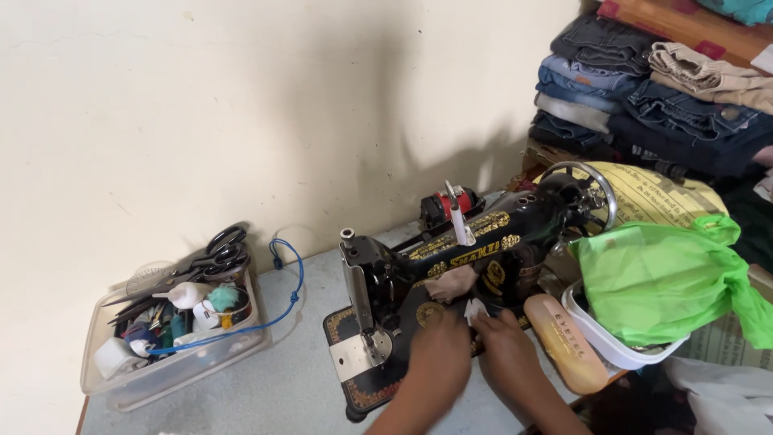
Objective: Cleaning and wiping down various parts of a manual sewing machine with a cloth.
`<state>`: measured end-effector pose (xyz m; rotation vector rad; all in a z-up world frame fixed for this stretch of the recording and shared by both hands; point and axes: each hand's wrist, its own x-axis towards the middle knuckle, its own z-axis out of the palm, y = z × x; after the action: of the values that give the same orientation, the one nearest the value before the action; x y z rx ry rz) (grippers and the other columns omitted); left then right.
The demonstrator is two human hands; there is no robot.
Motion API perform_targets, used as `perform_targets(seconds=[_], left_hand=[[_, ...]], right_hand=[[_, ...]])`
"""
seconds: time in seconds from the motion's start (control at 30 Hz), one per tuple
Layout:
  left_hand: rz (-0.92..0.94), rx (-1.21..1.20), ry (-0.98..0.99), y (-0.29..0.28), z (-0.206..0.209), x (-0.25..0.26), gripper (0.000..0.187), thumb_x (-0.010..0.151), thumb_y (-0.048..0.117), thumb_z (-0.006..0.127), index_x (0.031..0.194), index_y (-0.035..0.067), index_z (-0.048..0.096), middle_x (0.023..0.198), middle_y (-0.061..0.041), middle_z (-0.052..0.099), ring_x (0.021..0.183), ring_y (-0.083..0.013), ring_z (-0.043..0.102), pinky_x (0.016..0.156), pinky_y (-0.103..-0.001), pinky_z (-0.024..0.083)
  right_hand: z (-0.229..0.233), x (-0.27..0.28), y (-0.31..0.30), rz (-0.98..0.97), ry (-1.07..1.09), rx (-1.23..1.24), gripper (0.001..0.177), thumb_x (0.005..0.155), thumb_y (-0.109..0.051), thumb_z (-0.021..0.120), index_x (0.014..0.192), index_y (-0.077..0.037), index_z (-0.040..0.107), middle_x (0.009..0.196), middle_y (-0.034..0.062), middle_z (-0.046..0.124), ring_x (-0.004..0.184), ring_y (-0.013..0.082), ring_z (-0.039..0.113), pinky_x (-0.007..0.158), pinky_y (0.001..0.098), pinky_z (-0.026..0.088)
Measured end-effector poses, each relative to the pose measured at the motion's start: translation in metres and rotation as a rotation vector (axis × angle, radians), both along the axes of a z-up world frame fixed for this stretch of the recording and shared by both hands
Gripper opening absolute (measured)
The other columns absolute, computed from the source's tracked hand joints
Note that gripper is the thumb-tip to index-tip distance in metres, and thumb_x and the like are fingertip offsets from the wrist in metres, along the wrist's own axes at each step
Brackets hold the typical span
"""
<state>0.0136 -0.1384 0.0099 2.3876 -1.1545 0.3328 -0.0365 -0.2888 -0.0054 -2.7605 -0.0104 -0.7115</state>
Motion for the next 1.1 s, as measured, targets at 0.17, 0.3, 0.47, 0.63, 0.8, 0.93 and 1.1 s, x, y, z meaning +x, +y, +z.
perform_targets(seconds=[0.17,0.3,0.47,0.63,0.8,0.93,1.1], left_hand=[[0.007,-0.206,-0.216,-0.039,-0.032,0.073,0.025,0.083,0.009,0.057,0.101,0.001,0.072,0.112,-0.017,0.071,0.099,-0.034,0.065,0.08,-0.048,0.053],[0.186,-0.027,-0.177,-0.032,-0.061,0.059,0.019,0.083,0.008,0.062,0.093,-0.001,0.075,0.095,-0.023,0.071,0.088,-0.0376,0.067,0.076,-0.046,0.054],[0.083,0.377,-0.231,0.021,-0.059,0.014,0.02,0.082,0.009,0.064,0.09,-0.009,0.067,0.089,-0.022,0.064,0.077,-0.0299,0.065,0.052,-0.036,0.055],[0.042,0.05,-0.267,0.048,-0.046,-0.002,0.015,0.073,0.007,0.066,0.084,-0.001,0.06,0.09,-0.017,0.06,0.075,-0.0289,0.066,0.054,-0.036,0.055],[0.05,0.104,-0.134,0.043,-0.057,0.001,0.014,0.078,0.007,0.067,0.087,0.001,0.058,0.088,-0.019,0.059,0.074,-0.0315,0.066,0.052,-0.04,0.056],[0.049,0.135,-0.152,0.036,-0.065,0.002,0.01,0.082,0.006,0.065,0.086,0.002,0.057,0.087,-0.017,0.059,0.076,-0.0309,0.066,0.053,-0.039,0.056],[-0.008,0.069,-0.029,0.048,-0.039,0.004,0.014,0.078,0.001,0.063,0.09,-0.001,0.056,0.089,-0.017,0.056,0.076,-0.0293,0.065,0.052,-0.037,0.055]], right_hand=[[0.008,0.003,0.023,-0.142,0.009,-0.185,0.051,0.067,0.004,0.064,0.117,0.003,0.071,0.118,0.0147,0.073,0.1,0.0301,0.061,0.079,0.0391,0.053],[0.008,0.029,0.018,-0.109,-0.221,-0.423,0.055,0.063,-0.003,0.064,0.114,0.015,0.07,0.113,0.021,0.073,0.098,0.029,0.062,0.077,0.0377,0.05],[-0.012,0.107,0.004,-0.165,0.025,-0.592,0.026,0.081,-0.008,0.06,0.099,0.003,0.075,0.103,0.0174,0.072,0.109,0.0294,0.06,0.087,0.0419,0.045],[0.005,0.122,0.035,-0.294,0.531,-0.561,0.023,0.093,-0.013,0.055,0.095,-0.01,0.078,0.099,0.0114,0.074,0.111,0.0333,0.06,0.093,0.0468,0.042],[0.006,0.072,0.042,-0.314,0.57,-0.479,0.024,0.092,-0.017,0.057,0.098,-0.012,0.08,0.106,0.0106,0.075,0.125,0.0314,0.053,0.089,0.0432,0.045],[-0.046,0.093,0.018,-0.351,0.438,-0.432,0.025,0.09,-0.016,0.057,0.102,-0.005,0.076,0.102,0.0106,0.075,0.116,0.0259,0.058,0.085,0.0413,0.05],[-0.023,0.141,0.002,-0.318,0.427,-0.196,0.025,0.09,-0.017,0.055,0.092,-0.006,0.077,0.105,0.0175,0.073,0.108,0.0347,0.066,0.096,0.043,0.053]])
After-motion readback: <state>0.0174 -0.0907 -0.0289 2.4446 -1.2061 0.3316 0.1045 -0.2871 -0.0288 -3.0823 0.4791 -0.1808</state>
